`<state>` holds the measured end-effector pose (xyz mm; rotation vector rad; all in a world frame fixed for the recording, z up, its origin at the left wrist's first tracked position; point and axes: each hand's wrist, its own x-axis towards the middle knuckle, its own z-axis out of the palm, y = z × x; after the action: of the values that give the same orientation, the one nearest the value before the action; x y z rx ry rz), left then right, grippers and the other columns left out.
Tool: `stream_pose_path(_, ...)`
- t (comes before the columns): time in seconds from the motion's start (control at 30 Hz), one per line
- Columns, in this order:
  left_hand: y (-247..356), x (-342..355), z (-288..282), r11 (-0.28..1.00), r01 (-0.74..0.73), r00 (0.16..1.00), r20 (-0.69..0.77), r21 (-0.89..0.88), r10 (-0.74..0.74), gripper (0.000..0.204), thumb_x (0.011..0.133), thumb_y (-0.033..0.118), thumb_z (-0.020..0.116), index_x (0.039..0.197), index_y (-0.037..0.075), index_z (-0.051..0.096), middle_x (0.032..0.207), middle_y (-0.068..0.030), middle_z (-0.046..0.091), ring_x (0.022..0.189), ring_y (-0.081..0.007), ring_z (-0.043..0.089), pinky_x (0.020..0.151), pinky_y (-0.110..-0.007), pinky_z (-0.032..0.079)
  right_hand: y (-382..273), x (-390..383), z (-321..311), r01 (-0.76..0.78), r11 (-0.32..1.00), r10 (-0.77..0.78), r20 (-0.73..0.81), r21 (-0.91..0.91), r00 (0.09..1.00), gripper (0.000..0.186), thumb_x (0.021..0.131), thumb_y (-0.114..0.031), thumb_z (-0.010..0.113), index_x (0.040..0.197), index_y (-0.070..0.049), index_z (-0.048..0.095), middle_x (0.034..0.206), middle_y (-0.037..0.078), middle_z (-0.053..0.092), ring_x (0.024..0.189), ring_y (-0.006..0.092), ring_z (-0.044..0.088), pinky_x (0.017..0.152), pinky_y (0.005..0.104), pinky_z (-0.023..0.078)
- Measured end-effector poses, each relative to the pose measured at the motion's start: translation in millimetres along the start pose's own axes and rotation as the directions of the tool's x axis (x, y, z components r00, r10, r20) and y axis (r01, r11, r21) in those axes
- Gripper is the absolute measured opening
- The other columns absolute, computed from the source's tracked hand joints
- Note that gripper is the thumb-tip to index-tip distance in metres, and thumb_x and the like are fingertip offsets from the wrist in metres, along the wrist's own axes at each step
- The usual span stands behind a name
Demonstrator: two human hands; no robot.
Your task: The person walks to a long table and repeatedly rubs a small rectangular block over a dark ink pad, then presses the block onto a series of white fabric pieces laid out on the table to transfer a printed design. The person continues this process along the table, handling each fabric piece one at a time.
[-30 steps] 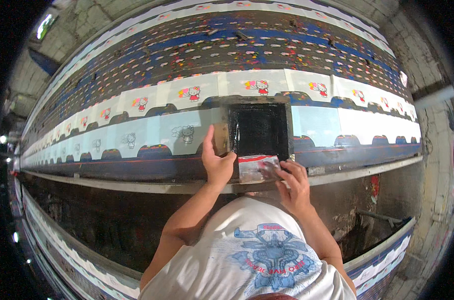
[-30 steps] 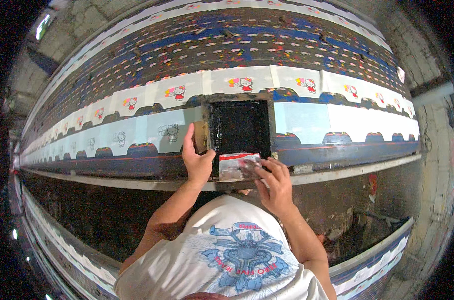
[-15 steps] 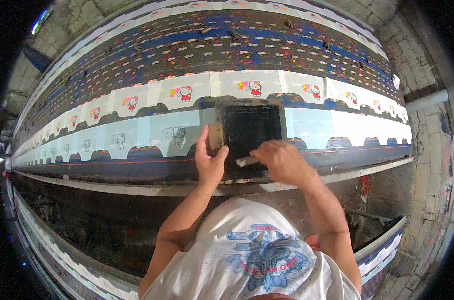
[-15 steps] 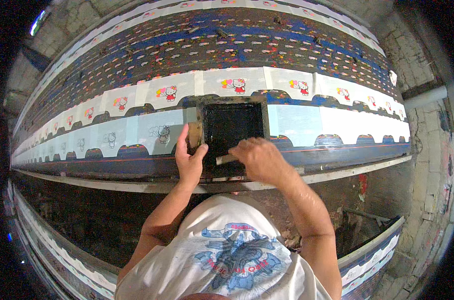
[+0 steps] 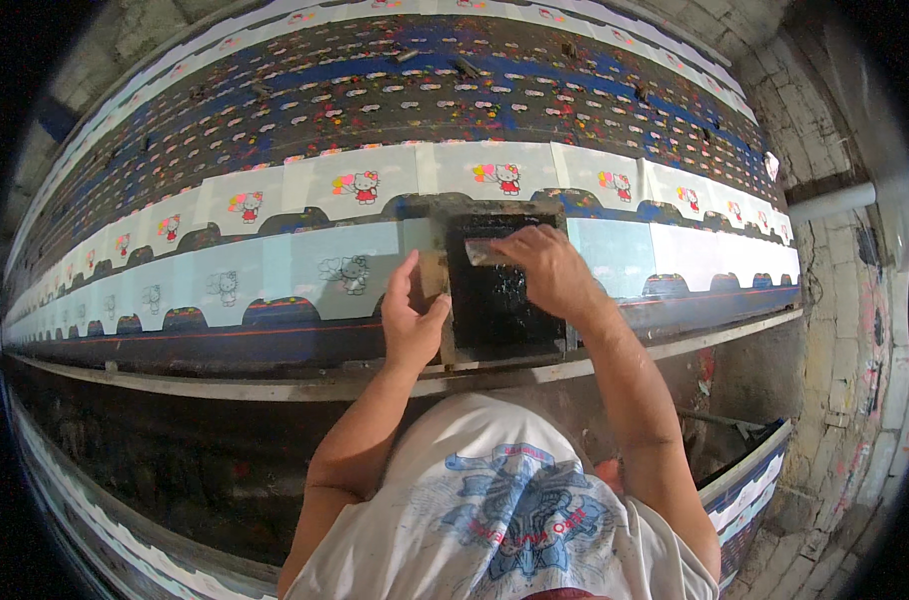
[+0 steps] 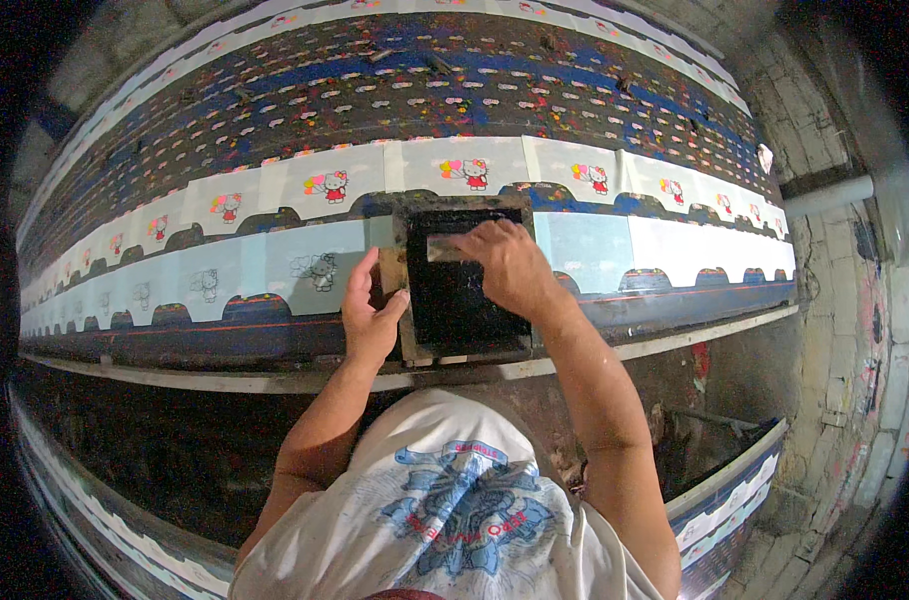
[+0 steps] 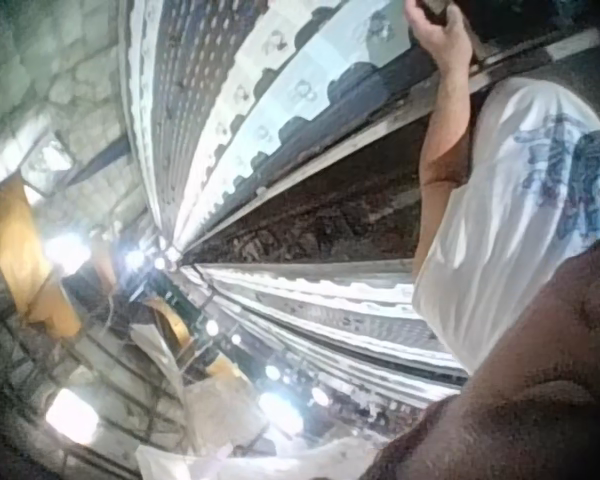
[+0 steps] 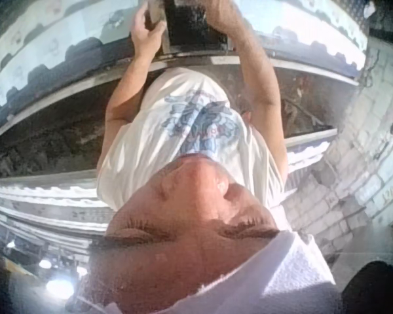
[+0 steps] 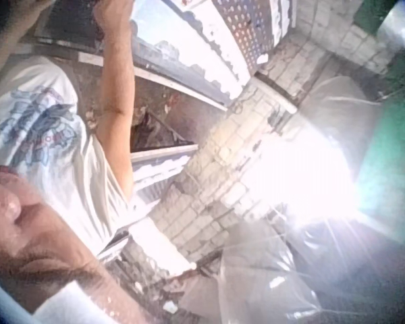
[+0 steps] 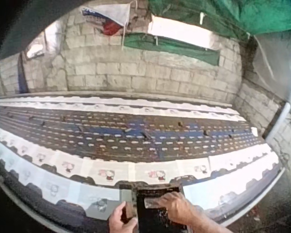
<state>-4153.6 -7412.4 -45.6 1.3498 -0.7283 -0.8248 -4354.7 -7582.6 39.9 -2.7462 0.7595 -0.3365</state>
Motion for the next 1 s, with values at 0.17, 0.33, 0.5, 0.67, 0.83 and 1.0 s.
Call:
stream_pose_path(0.17,5.9,0.4,-0.7,0.998,0.056,0.998,0.019,-0.036,-0.056,0.08,0.099,-0.009,0.076,0.173,0.0,0.046,0.153,-0.0159,0.069,0.135,-0.0215,0.07,0.114,-0.036,0.057,-41.8,-50.2,1.4,-0.022,1.0,0.022,0.041,-0.011,0.999,0.06,0.086,0.009,0.067,0.141,-0.01,0.082,0.137,0.016,0.077,0.119,0.0404,0.07,0.109,0.0516,0.056)
stream_pose_path(0.33,3.1,-5.0,4.5,1.0,0.007,1.0,-0.004,0.008,-0.007,0.083,0.099,-0.009,0.077,0.175,0.001,0.043,0.16,-0.0176,0.063,0.141,-0.0232,0.066,0.12,-0.038,0.054,-75.4,-88.7,-1.8,-0.063,0.998,0.062,0.034,0.025,0.997,0.06,0.086,0.003,0.07,0.143,-0.01,0.081,0.138,0.015,0.075,0.124,0.0388,0.069,0.109,0.0525,0.057)
stream_pose_path(0.5,-1.6,-13.1,16.3,0.984,-0.074,0.995,-0.055,0.162,0.083,0.095,0.093,-0.006,0.082,0.177,0.001,0.041,0.167,-0.0212,0.058,0.149,-0.0292,0.062,0.127,-0.042,0.048,-78.6,-110.3,3.6,-0.063,0.994,0.056,0.079,0.092,0.995,0.056,0.086,-0.004,0.082,0.141,-0.009,0.08,0.145,0.012,0.072,0.134,0.0378,0.066,0.112,0.0539,0.055)
stream_pose_path(0.67,6.4,-15.4,28.0,0.961,-0.072,0.987,-0.121,0.269,0.108,0.102,0.081,-0.012,0.075,0.177,-0.001,0.041,0.164,-0.0202,0.061,0.152,-0.0305,0.061,0.128,-0.042,0.046,-54.7,-144.5,3.4,-0.117,0.968,0.152,-0.151,0.22,0.977,0.05,0.092,-0.016,0.092,0.14,-0.01,0.079,0.147,0.016,0.071,0.144,0.0387,0.063,0.118,0.0543,0.053)
stream_pose_path(0.83,12.6,-23.1,70.1,0.97,-0.16,0.972,-0.14,0.185,0.187,0.103,0.08,-0.017,0.07,0.178,-0.002,0.041,0.167,-0.0176,0.059,0.152,-0.0257,0.06,0.129,-0.039,0.045,-22.0,-197.0,5.9,-0.363,0.717,0.564,-0.19,0.594,0.803,0.04,0.1,-0.01,0.086,0.14,-0.008,0.08,0.152,0.021,0.071,0.146,0.0436,0.065,0.12,0.0554,0.053)
stream_pose_path(1.0,1.8,-34.0,157.3,0.985,-0.149,0.976,-0.146,0.09,0.161,0.104,0.081,-0.018,0.069,0.179,-0.001,0.039,0.166,-0.018,0.06,0.152,-0.0266,0.06,0.127,-0.037,0.046,45.8,-246.8,-15.6,-0.274,0.79,0.498,-0.313,0.548,0.809,0.037,0.102,-0.009,0.084,0.138,-0.007,0.082,0.151,0.019,0.074,0.146,0.0404,0.066,0.122,0.0516,0.052)
